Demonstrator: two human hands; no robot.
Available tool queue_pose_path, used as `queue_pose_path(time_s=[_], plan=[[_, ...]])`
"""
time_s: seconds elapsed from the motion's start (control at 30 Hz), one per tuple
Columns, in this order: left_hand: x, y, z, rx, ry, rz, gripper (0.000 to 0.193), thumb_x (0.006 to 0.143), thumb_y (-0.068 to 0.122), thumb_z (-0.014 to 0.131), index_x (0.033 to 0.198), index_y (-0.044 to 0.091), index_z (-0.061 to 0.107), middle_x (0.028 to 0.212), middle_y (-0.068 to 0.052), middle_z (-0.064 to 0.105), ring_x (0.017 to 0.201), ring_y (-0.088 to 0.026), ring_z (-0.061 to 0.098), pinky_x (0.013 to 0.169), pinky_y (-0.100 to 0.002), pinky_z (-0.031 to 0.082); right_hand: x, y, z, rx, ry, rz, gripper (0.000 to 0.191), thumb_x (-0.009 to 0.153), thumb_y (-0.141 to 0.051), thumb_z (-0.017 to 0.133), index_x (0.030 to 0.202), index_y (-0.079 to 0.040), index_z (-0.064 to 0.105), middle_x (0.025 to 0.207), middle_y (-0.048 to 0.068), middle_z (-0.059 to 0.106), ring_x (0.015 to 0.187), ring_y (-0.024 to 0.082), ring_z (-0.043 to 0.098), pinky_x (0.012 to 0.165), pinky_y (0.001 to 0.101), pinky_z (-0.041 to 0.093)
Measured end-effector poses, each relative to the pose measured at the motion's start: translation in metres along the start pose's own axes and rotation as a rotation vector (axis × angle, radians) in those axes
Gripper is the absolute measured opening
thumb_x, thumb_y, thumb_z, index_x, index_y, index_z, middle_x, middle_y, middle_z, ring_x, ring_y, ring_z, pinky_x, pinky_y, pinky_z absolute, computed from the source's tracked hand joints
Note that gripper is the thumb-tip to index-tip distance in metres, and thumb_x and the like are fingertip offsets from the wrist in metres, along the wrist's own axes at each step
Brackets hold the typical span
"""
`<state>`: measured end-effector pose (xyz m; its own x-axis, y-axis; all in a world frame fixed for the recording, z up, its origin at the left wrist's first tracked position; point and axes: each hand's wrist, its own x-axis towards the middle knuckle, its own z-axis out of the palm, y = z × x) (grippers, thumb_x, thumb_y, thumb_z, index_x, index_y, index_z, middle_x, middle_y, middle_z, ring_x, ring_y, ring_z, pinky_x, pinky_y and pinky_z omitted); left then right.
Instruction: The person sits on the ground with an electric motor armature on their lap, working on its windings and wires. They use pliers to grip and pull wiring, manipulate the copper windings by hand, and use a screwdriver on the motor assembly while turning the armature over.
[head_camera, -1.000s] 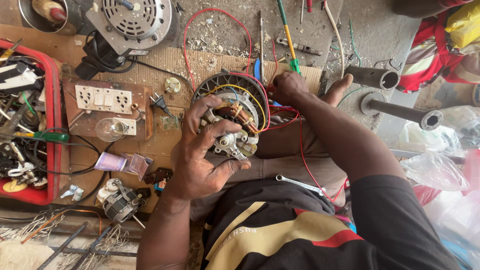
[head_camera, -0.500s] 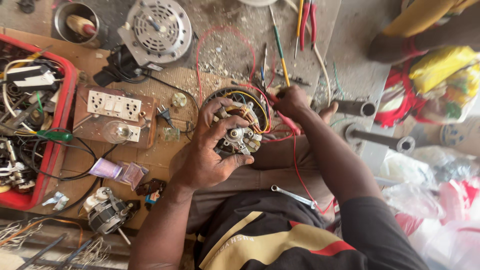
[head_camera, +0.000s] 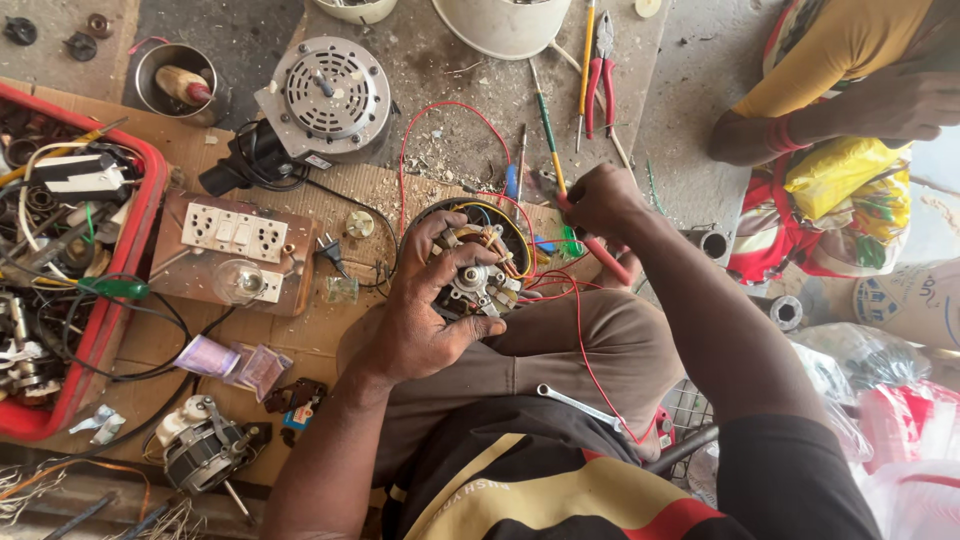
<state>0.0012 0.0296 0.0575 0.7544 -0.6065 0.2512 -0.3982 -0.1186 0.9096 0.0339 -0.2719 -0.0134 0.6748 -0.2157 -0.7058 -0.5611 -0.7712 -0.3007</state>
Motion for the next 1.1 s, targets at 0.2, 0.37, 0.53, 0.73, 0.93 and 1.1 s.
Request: queue_pose_path(time_s=[0.2,0.37,0.53,0.73,0.93,1.1], plan=[[0.002,-0.002,0.005,0.004,0.042,0.048,0.069,0.064,0.019,0.099,0.124,0.015,0.066,0.146,-0.015,0.043,0.143,-0.035,0.044,0.119,-0.048,0.04,-0.013,0.002,-0.007,0.181,-0.022,0.028,0.024,0.087,-0.019,0.078,0.104,-0.003,0.082,0.082,0.01,0.079,0.062,0.013,0.072,0.06,0.0318,0.06],[-0.002,-0.005,0.012,0.018,0.07,0.029,0.07,0.065,0.019,0.099,0.126,0.016,0.065,0.144,-0.014,0.046,0.144,-0.035,0.044,0.121,-0.048,0.04,-0.088,0.052,-0.04,0.646,0.347,-0.245,0.044,0.087,-0.009,0.073,0.131,0.001,0.072,0.104,0.01,0.077,0.077,0.011,0.069,0.063,0.0252,0.056],[-0.006,-0.003,0.026,0.064,0.178,0.004,0.073,0.069,0.024,0.1,0.13,0.016,0.061,0.143,-0.015,0.045,0.14,-0.034,0.046,0.119,-0.048,0.041,-0.146,0.082,-0.01,1.399,0.327,-0.27,0.043,0.095,-0.003,0.064,0.132,0.016,0.053,0.1,0.015,0.066,0.085,0.028,0.074,0.049,0.0336,0.055],[-0.001,-0.004,0.025,0.128,0.183,0.058,0.079,0.07,0.03,0.101,0.135,0.016,0.059,0.148,-0.017,0.041,0.144,-0.038,0.043,0.12,-0.05,0.042,-0.16,0.114,0.007,1.308,0.451,-0.412,0.052,0.091,-0.002,0.06,0.138,0.019,0.058,0.112,0.027,0.065,0.088,0.031,0.064,0.062,0.0354,0.051],[0.0,-0.004,0.029,0.168,0.219,0.037,0.087,0.06,0.029,0.104,0.132,0.018,0.057,0.147,-0.018,0.039,0.142,-0.038,0.043,0.118,-0.051,0.042,-0.177,0.133,0.043,1.644,0.167,-0.69,0.06,0.083,-0.003,0.067,0.14,0.013,0.059,0.1,0.019,0.061,0.088,0.025,0.064,0.086,0.0378,0.054],[-0.001,-0.008,0.017,0.192,0.108,0.034,0.086,0.062,0.012,0.096,0.138,0.017,0.055,0.15,-0.019,0.036,0.147,-0.04,0.039,0.121,-0.051,0.042,-0.2,0.118,0.051,1.392,0.336,-0.756,0.06,0.075,0.002,0.075,0.13,-0.006,0.055,0.103,0.015,0.063,0.081,0.023,0.067,0.067,0.0315,0.055]])
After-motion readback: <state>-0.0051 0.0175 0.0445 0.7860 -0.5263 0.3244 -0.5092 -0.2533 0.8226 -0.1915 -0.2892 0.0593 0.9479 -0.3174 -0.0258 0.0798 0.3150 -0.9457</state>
